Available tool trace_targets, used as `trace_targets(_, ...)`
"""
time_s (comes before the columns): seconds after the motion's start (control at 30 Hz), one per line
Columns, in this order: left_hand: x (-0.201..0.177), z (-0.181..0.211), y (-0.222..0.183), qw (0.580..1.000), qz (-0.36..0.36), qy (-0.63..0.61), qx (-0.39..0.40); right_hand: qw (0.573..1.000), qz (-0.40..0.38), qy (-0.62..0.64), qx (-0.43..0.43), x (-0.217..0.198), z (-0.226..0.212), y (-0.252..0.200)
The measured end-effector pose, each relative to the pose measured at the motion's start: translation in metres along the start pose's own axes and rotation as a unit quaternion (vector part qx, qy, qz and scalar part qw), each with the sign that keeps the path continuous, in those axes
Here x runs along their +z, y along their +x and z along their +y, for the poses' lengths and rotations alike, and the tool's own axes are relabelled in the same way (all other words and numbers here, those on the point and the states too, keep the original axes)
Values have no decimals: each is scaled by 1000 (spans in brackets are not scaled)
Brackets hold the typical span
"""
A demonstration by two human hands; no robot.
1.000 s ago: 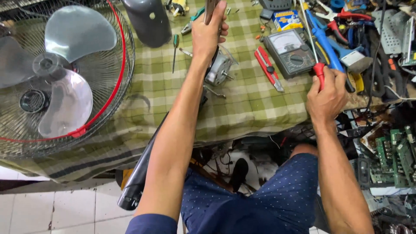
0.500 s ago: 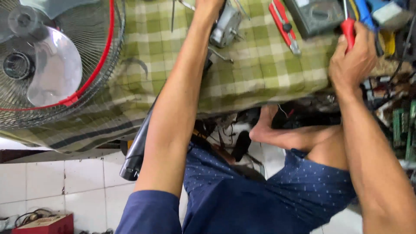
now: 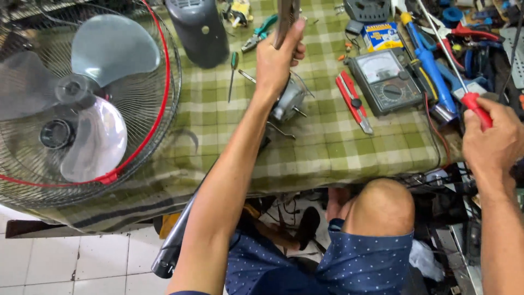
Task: A person is repairing a small electric motor using locking pliers and a screwdriver on a cluttered workbench.
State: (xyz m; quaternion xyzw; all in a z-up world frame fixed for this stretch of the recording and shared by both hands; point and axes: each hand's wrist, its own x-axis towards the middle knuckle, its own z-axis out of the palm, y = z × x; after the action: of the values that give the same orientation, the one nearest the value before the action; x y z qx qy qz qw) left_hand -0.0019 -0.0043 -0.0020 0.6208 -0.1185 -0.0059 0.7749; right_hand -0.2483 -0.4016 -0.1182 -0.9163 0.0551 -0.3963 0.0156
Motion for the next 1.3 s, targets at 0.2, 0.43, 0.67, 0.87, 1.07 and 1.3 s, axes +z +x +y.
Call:
trace_targets(0.2,2,2,-8,999,-28,42,4,995,21,-32,-88,-2,-92,78)
trace_targets(0.43,14,6,-19,987,-67,145,21,868,-90,487,-38,18,-274,187)
trace_targets(0.67,-32,20,-34,851,-205,477,75,800,10,600,-14,8,-294,178)
trace_targets(0.87,-49,13,-70,788,-195,579,-74,785,75,615,-11,-13,-278,138)
trace_targets(1.07,-48,9,-61,800,-279,527,-61,783,22,619,60,-47,-260,96)
trace_targets(1.3,-34,16,-71,675,-309,670,8,593,-53,760,261,-61,-225,-9)
